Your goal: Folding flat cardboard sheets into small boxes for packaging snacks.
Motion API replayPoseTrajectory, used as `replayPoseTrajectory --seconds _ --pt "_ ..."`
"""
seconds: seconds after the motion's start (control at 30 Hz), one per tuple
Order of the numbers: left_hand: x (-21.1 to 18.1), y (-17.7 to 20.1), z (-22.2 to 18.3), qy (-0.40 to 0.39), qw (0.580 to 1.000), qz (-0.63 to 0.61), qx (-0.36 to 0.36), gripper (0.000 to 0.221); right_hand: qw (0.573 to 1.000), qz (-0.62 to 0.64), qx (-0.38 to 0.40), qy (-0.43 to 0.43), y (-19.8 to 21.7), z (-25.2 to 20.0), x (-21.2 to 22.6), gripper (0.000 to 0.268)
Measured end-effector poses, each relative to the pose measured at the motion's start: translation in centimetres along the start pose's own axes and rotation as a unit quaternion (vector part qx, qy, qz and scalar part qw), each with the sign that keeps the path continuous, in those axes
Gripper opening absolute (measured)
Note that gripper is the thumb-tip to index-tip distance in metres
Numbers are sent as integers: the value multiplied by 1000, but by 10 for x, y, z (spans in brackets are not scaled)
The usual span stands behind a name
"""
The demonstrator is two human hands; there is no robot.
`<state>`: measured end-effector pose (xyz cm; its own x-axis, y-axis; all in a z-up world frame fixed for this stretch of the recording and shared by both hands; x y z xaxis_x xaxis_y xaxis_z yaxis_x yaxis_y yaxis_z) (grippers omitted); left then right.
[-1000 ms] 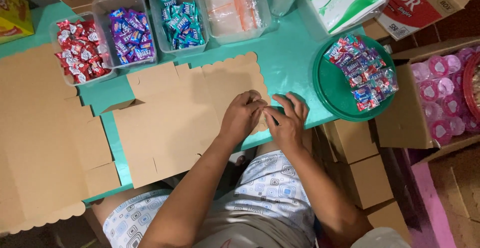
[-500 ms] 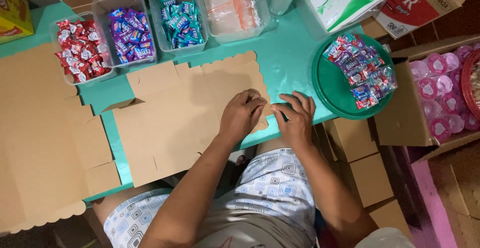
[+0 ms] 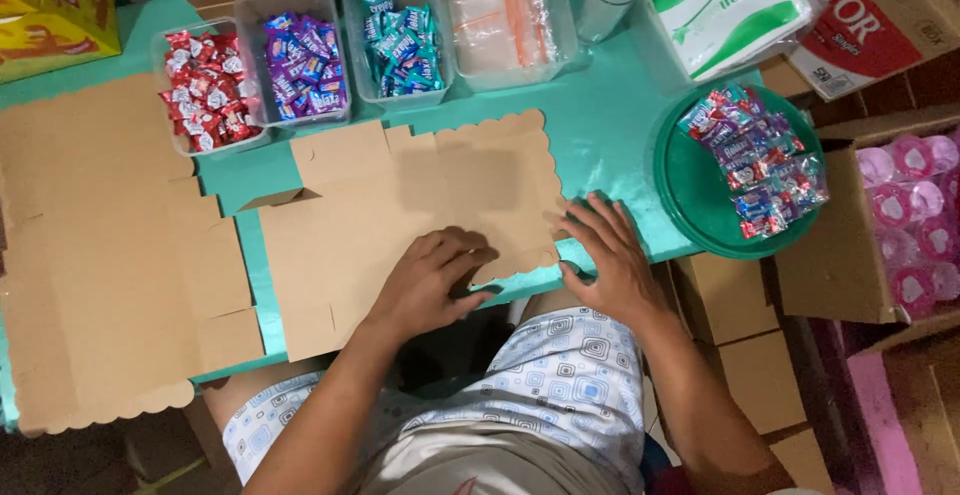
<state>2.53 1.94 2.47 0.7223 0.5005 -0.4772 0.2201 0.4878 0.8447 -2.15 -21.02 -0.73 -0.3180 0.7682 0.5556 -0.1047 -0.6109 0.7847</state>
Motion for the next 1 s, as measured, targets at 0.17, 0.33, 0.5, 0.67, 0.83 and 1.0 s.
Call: replayPoseTrajectory --seconds 0.17,0.33,0.5,0.67,0.83,1.0 --pt "10 -13 -15 31 999 15 -12 30 995 -42 -71 54 1 -1 1 50" --pt "15 -13 -16 52 998 -21 -43 19 991 -66 -85 82 -2 -3 -1 52" --pt "27 -16 -11 144 983 -115 5 16 997 19 -49 62 -4 0 -5 44" --pt "30 -10 0 153 982 -108 28 15 995 76 -24 58 6 19 9 22" --pt "28 -8 2 144 988 -57 10 17 996 80 -4 29 6 35 7 17" --pt "35 -15 -4 151 988 -4 -33 18 994 73 -29 76 0 40 7 15"
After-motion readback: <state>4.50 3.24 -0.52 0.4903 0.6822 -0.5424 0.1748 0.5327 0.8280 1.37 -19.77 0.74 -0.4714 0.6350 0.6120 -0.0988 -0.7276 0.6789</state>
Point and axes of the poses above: each hand's wrist, its own z-axis towards the middle knuckle, its own y-axis out of the back of the hand, x = y × z, the point moved 7 cm from there along z, towards the middle knuckle, and after that the axes turned 8 degrees about z, right-handed, at the moved point
